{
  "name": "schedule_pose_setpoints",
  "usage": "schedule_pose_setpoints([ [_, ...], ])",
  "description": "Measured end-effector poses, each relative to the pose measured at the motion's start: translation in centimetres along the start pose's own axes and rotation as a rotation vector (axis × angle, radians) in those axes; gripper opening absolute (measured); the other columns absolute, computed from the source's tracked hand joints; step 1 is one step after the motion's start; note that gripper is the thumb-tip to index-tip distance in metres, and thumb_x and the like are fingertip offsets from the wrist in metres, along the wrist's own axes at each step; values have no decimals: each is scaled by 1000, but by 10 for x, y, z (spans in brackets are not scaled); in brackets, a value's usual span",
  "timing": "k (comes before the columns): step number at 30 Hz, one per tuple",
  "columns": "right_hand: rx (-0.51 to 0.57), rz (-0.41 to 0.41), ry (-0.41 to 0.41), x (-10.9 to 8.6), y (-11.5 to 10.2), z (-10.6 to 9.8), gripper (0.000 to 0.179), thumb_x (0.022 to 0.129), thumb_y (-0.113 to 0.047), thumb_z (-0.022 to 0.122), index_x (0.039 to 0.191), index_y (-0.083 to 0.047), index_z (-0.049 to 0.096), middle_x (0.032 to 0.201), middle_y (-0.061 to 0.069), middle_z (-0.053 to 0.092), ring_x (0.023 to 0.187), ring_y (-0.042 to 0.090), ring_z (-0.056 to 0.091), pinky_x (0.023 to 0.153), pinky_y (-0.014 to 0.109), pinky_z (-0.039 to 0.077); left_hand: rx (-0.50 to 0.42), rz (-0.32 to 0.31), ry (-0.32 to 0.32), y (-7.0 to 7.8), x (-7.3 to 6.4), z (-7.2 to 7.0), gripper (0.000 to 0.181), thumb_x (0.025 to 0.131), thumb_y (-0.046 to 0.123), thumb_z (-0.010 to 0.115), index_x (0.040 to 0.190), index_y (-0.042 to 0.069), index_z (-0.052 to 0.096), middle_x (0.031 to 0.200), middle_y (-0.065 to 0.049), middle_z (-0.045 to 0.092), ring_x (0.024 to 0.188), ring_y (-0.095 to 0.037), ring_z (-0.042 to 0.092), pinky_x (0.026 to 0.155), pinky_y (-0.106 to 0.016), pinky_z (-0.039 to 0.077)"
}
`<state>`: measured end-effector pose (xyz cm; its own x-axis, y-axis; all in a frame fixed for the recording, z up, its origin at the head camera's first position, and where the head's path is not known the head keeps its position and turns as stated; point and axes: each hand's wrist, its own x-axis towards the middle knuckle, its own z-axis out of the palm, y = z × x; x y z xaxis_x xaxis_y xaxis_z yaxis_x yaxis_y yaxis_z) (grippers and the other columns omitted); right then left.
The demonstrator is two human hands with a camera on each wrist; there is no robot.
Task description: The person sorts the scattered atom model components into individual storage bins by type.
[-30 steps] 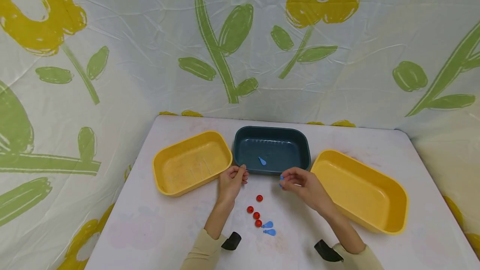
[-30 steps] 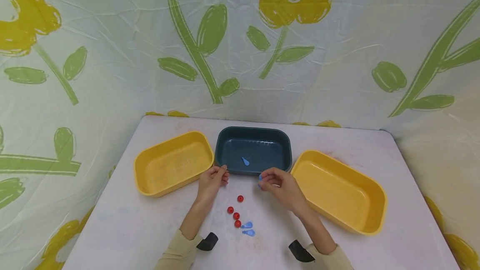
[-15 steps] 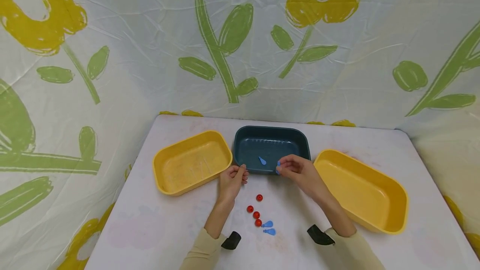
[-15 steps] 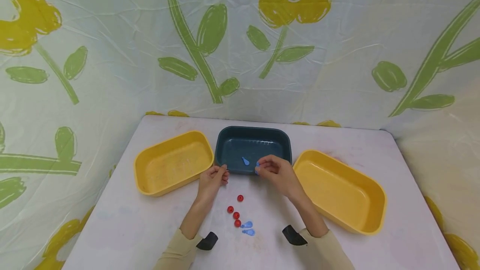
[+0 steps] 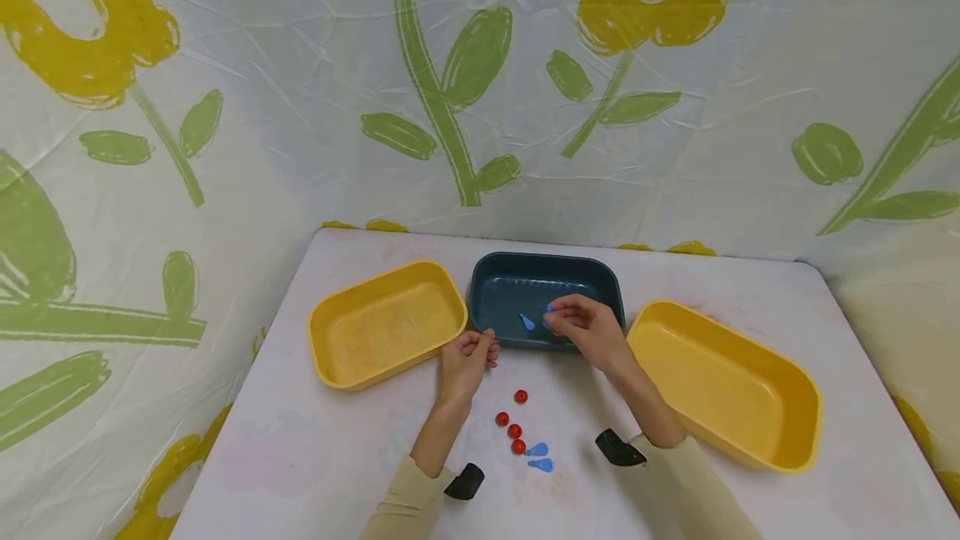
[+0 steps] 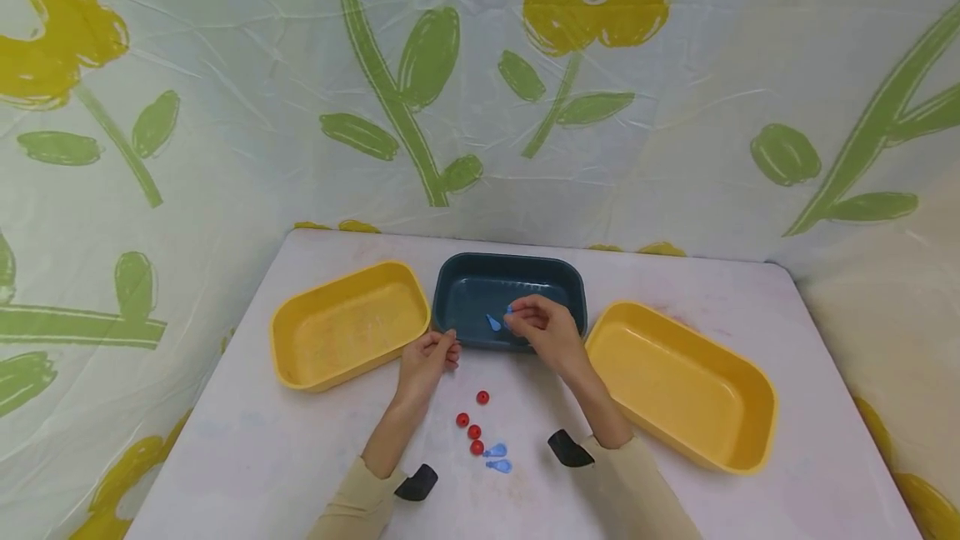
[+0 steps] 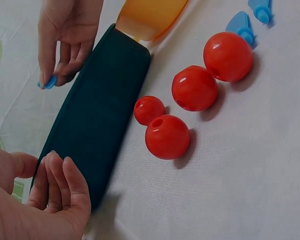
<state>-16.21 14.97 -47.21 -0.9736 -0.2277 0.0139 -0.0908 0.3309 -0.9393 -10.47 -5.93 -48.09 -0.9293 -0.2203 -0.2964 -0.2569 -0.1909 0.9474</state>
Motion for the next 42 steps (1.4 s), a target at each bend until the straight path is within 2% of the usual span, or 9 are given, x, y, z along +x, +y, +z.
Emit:
schedule_pose_setpoints([
  [3,-10,2,-1,5,1,4,25,98,-12,71,116,5,67,103,20,70,87,29,71,79,17,56,-1,-20,-1,1,0,0,21,102,10,64,95,-9,66,88,-19,71,76,-28,66,74,-26,59],
  [7,-45,1,-16,14,5,10,25,98,-14,72,116,3,68,103,18,71,89,32,71,79,16,55,-16,-16,-3,-4,4,0,21,102,9,64,93,-10,65,86,-18,71,74,-26,65,72,-25,58],
  [14,-107,-13,-55,30,9,16,24,97,-12,72,114,4,69,100,16,72,87,32,71,76,19,55,-30,-9,4,-35,22,-2,21,102,12,65,92,-7,66,84,-12,71,71,-18,63,68,-22,56],
  [17,-141,-7,-75,35,12,18,22,97,-11,72,114,2,70,101,15,72,87,28,70,76,21,56,-31,-8,5,-38,24,-3,22,102,14,66,93,-5,67,83,-9,71,71,-18,63,68,-22,57],
  [22,-181,-12,-122,39,16,22,19,97,-11,72,112,1,70,99,13,72,87,26,68,77,24,56,-20,-18,8,-42,27,-4,23,101,19,68,93,-2,68,84,-9,71,74,-22,65,70,-22,58],
  [28,-215,27,-155,46,19,25,19,97,-9,72,112,2,71,98,12,71,87,23,67,79,27,58,-26,-11,1,-39,26,-3,22,101,18,67,92,-2,68,83,-10,71,72,-19,65,68,-22,57],
  [34,-255,27,-217,52,18,28,16,97,-5,70,110,4,71,95,13,71,85,23,65,82,34,58,-37,0,4,-38,27,-2,22,101,15,66,93,-5,68,82,-10,71,69,-17,64,66,-22,57],
  [42,-304,13,-276,58,21,33,9,93,0,72,100,7,72,87,13,73,78,20,64,72,31,53,-14,9,13,-38,28,-2,20,102,11,64,92,-7,67,82,-12,71,68,-19,64,68,-26,58],
])
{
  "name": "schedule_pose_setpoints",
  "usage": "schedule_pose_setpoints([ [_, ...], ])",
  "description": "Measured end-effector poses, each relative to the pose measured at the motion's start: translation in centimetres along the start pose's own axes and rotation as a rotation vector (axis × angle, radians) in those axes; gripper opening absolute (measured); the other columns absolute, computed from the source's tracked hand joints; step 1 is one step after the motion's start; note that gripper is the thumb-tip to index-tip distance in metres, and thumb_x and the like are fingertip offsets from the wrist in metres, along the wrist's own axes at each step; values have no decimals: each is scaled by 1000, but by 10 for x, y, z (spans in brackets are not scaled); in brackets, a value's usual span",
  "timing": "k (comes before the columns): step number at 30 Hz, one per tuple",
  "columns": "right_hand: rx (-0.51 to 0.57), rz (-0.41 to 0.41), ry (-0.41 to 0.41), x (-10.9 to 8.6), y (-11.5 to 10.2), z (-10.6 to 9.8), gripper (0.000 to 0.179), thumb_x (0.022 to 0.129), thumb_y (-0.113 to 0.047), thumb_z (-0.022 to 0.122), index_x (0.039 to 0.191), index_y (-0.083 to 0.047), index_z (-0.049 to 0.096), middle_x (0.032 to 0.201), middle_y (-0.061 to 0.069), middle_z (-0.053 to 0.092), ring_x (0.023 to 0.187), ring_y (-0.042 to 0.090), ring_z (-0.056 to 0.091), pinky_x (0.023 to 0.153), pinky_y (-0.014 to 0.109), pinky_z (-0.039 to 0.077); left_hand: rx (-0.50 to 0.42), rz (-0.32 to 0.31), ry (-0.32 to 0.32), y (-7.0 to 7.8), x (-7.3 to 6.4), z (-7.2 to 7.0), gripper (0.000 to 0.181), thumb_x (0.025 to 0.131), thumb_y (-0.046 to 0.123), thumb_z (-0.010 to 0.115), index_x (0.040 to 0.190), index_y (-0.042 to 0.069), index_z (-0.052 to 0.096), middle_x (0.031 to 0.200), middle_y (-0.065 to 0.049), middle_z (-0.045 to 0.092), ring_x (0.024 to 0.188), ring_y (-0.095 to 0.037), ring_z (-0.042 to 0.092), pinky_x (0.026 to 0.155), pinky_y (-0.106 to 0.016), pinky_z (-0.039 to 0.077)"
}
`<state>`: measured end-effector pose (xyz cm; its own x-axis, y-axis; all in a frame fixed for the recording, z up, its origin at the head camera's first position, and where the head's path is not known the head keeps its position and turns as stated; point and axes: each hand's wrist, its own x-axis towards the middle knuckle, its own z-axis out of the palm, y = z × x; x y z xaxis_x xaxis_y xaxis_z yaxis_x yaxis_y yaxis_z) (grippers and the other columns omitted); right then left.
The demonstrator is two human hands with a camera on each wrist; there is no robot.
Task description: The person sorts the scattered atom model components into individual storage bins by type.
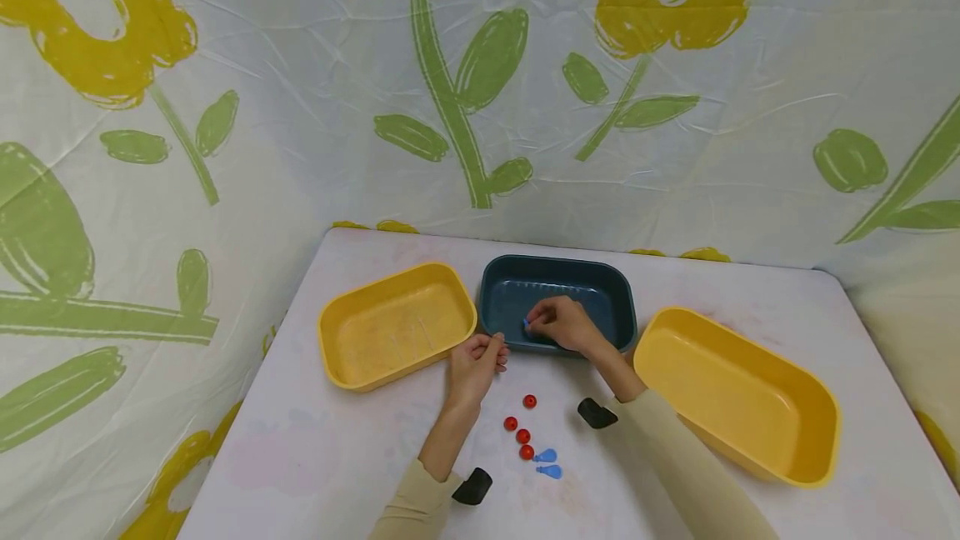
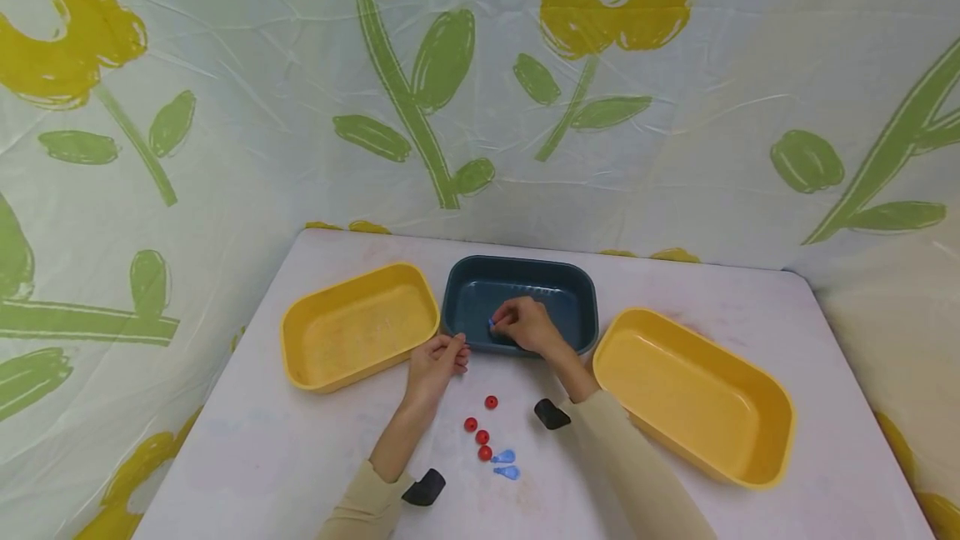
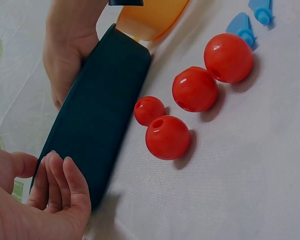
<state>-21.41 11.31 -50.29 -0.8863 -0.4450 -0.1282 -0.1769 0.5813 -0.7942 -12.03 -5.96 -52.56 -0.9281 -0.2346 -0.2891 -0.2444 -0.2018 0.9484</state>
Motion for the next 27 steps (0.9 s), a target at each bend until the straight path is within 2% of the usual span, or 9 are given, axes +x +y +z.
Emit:
schedule_pose_setpoints([
  [7,-69,-5,-20,3,1,2,8,91,0,75,96,6,73,83,11,71,73,16,61,68,30,51,-23,13,-3,-1,-1,0,22,101,15,67,92,-5,68,82,-9,71,69,-19,64,65,-23,58],
  [14,-76,-12,-30,3,0,1,10,88,0,78,93,7,72,82,11,70,70,14,59,66,29,50,-32,19,-7,0,-2,0,23,101,16,67,92,-5,67,82,-10,71,69,-19,64,65,-23,57],
  [27,-70,-26,25,-13,-4,-4,10,96,-4,71,100,4,72,86,10,70,76,18,61,72,29,52,-22,19,2,-2,-2,0,23,101,17,68,92,-4,68,82,-9,71,71,-22,66,66,-23,58],
])
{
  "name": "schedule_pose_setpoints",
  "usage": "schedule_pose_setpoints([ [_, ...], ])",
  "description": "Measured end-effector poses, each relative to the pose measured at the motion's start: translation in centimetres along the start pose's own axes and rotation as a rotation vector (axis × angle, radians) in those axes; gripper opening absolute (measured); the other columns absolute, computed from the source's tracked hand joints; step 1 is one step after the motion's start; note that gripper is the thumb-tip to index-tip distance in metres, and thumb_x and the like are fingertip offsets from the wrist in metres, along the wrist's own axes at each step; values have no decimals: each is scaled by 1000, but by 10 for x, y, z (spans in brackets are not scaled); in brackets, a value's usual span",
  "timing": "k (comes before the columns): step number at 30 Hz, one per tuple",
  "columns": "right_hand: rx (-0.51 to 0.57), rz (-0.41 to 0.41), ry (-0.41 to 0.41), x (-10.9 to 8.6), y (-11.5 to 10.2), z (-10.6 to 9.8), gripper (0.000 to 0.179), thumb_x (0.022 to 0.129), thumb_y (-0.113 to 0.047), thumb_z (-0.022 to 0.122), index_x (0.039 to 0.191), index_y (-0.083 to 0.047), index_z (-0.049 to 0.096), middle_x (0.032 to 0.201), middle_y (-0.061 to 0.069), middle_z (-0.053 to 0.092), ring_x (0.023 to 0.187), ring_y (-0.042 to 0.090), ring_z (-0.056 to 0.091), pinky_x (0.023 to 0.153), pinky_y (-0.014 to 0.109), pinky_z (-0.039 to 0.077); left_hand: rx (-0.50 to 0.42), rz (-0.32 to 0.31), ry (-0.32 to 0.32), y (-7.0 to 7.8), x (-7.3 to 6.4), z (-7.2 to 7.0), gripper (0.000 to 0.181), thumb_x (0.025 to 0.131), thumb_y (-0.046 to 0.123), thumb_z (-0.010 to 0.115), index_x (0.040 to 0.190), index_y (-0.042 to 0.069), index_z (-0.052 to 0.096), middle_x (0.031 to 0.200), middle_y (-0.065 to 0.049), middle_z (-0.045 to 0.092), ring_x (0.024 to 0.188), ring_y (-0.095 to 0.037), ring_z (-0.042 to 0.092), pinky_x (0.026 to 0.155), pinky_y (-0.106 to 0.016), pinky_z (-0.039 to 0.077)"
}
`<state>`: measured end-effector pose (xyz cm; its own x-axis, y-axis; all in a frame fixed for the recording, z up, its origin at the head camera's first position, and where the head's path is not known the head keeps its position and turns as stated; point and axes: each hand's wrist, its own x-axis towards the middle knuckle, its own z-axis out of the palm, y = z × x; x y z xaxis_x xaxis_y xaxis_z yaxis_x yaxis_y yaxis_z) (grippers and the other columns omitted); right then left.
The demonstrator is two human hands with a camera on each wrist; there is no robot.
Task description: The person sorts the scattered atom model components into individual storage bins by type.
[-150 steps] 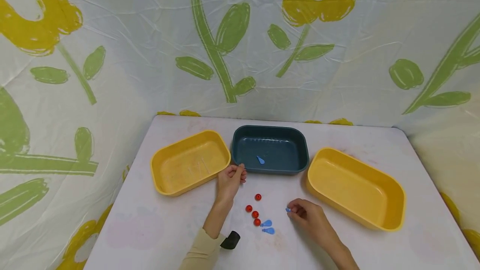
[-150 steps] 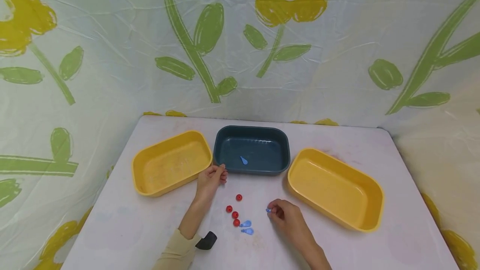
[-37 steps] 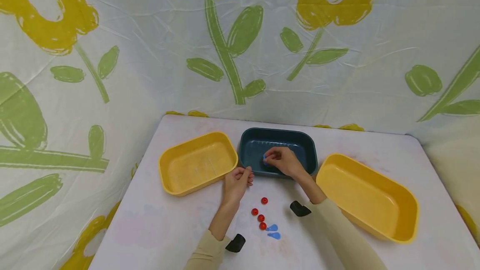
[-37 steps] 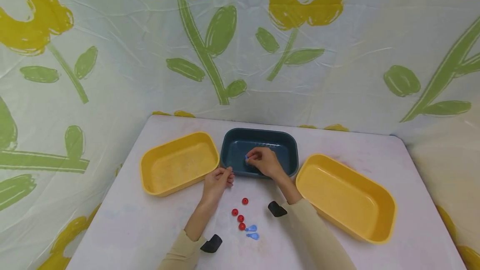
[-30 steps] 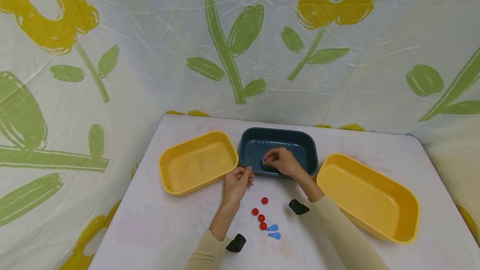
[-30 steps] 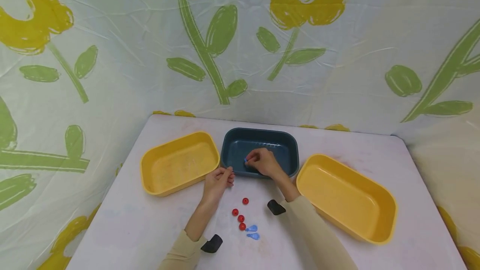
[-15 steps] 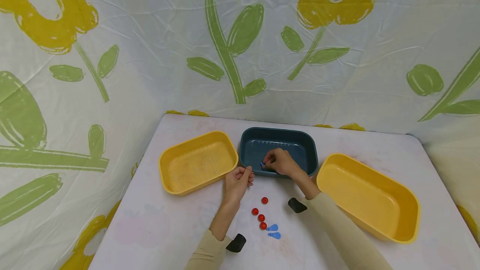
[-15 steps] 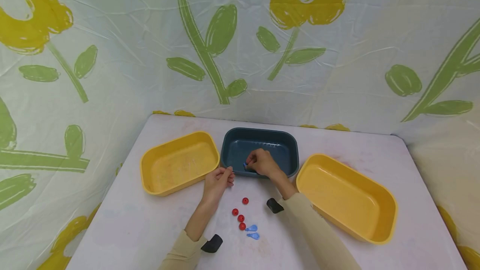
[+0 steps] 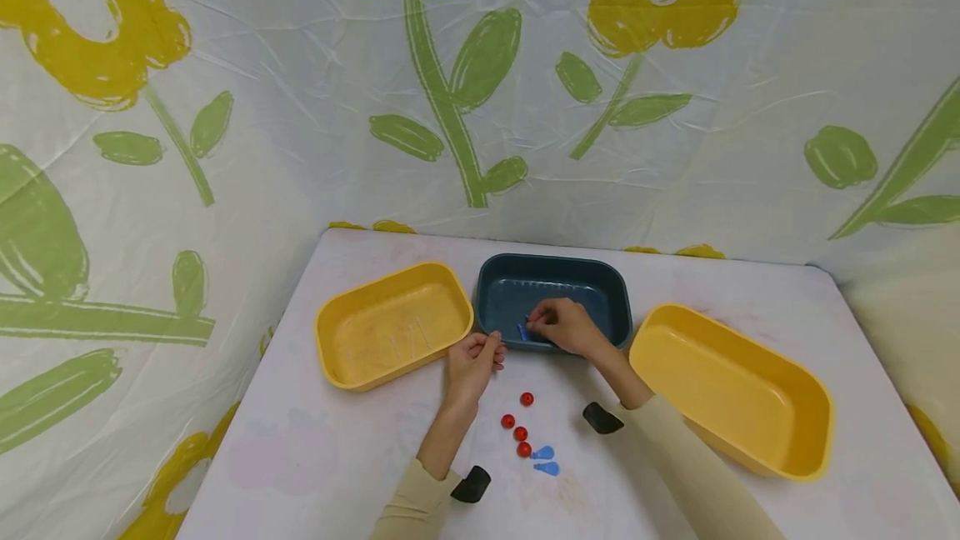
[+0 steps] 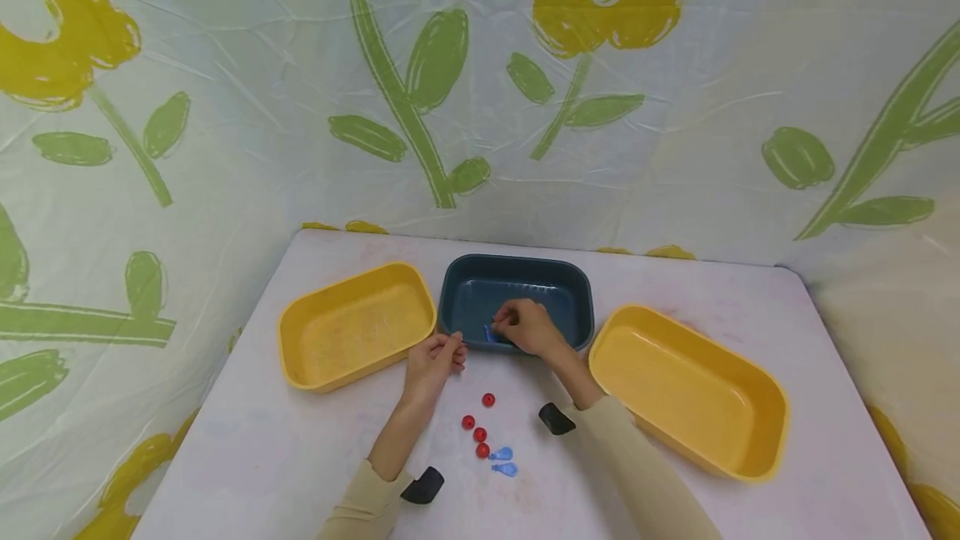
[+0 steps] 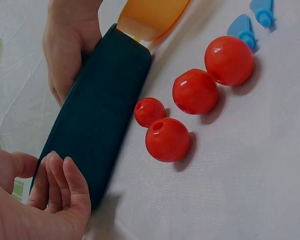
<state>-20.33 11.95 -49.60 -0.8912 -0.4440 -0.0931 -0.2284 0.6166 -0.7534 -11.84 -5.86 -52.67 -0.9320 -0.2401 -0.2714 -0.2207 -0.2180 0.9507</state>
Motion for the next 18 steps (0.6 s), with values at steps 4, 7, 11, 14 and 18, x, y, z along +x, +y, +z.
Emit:
schedule_pose_setpoints([
  [4,24,-15,38,-8,0,-4,11,96,-6,71,101,3,72,86,8,70,77,19,63,74,29,54,6,-16,5,0,1,1,22,101,17,67,93,-3,68,83,-9,72,74,-25,67,68,-23,58],
  [7,47,-18,62,-14,0,-8,11,96,-7,71,103,2,72,87,8,70,80,20,64,76,31,56,16,-27,7,2,2,2,21,102,15,66,94,-5,68,84,-11,72,77,-32,67,69,-25,59],
  [11,64,4,90,-23,-1,-12,12,98,-9,70,106,0,72,91,8,70,85,23,65,82,35,58,37,-15,3,16,-8,4,21,102,11,64,94,-9,66,86,-18,71,80,-37,67,72,-28,60],
  [14,77,15,113,-29,-2,-14,13,99,-9,69,108,0,71,94,9,70,87,24,65,84,34,57,44,-17,4,16,-9,3,22,102,13,65,96,-8,67,89,-19,72,79,-33,67,74,-28,60],
  [18,111,28,144,-37,-1,-16,14,100,-11,68,110,-2,70,99,10,70,88,24,65,81,26,55,44,-36,6,2,-2,1,24,102,19,67,96,-4,69,89,-14,73,81,-30,68,74,-26,59],
])
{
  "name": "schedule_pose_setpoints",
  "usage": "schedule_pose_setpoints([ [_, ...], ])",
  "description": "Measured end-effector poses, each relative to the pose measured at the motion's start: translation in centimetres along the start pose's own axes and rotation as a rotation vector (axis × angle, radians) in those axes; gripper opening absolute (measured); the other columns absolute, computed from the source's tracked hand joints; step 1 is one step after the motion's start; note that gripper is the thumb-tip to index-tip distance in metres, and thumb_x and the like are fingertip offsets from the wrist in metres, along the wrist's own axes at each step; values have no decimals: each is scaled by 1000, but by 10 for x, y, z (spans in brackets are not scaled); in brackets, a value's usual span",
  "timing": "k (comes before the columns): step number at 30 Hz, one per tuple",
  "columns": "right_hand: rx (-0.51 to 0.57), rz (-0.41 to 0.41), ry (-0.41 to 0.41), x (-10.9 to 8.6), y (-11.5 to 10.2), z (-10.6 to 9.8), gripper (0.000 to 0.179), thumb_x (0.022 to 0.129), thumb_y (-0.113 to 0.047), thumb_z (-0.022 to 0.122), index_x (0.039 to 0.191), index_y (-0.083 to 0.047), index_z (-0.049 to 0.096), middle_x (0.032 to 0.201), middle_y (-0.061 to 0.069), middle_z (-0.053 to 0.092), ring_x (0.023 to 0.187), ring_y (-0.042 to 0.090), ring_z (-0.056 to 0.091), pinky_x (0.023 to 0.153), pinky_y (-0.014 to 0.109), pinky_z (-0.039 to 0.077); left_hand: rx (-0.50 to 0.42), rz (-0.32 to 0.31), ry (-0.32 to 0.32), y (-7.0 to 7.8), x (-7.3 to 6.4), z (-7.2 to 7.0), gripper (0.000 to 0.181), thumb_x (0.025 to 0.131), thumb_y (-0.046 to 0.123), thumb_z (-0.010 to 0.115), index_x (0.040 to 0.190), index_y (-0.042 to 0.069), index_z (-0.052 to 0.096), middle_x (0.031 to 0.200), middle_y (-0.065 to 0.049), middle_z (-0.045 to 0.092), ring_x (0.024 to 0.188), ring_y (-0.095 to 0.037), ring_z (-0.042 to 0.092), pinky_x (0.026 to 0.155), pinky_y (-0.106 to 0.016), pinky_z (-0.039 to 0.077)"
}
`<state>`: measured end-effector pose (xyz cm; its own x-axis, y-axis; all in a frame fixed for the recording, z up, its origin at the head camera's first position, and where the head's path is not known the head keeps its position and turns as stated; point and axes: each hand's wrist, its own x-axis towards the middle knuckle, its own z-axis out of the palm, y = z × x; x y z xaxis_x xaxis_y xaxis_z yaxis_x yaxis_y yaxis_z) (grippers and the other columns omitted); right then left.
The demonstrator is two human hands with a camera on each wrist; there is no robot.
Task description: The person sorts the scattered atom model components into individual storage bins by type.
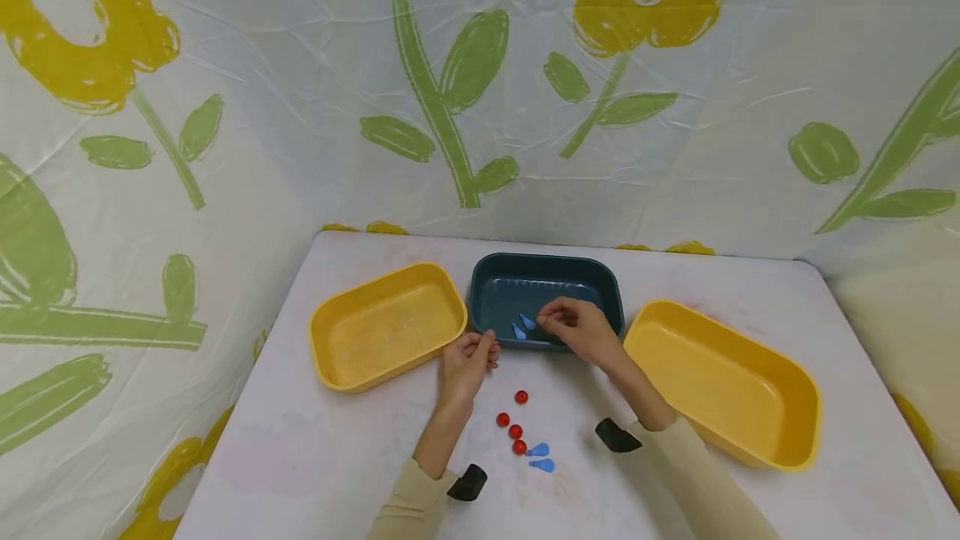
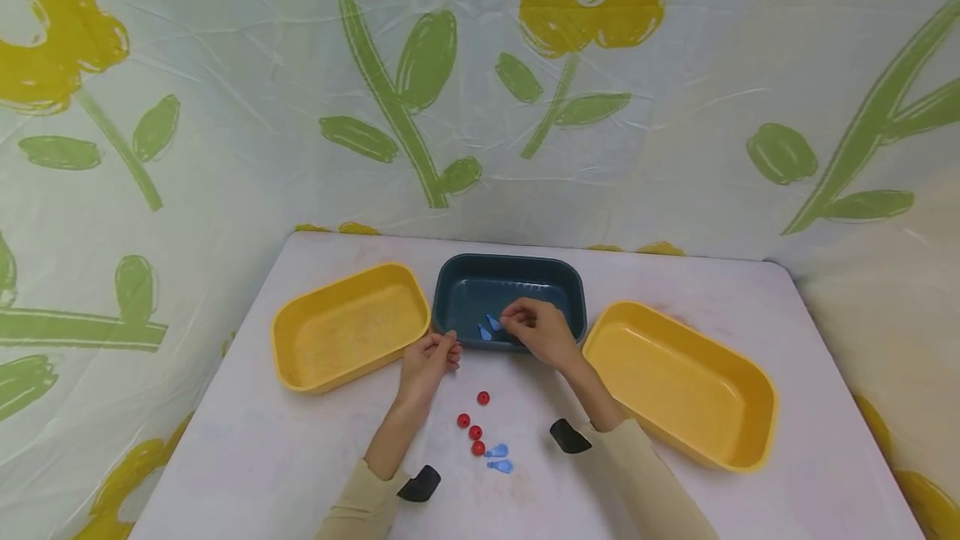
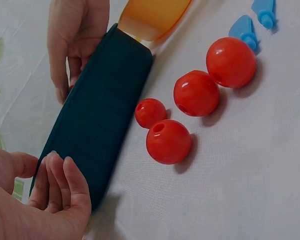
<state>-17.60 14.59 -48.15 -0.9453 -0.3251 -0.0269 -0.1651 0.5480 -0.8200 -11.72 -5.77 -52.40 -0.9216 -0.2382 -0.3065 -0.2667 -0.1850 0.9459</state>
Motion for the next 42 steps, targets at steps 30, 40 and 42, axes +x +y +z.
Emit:
schedule_pose_setpoints([
  [30,79,-51,18,-48,0,-8,12,99,-19,70,109,-10,70,97,3,70,87,19,65,81,20,56,-9,-15,2,-2,1,0,22,102,19,67,93,-1,69,87,-12,72,75,-19,66,71,-22,58],
  [40,79,-67,26,-62,4,-2,13,97,-15,72,109,-10,70,96,1,70,85,18,64,78,21,57,-12,7,-3,-4,1,0,22,102,16,65,93,-3,69,88,-16,72,76,-22,66,70,-23,59],
  [42,78,-68,27,-65,5,-2,12,97,-13,73,109,-10,70,96,-1,70,84,18,64,78,21,57,-12,6,-5,-3,1,1,22,102,17,66,93,-3,69,89,-16,72,76,-22,66,71,-23,59],
])
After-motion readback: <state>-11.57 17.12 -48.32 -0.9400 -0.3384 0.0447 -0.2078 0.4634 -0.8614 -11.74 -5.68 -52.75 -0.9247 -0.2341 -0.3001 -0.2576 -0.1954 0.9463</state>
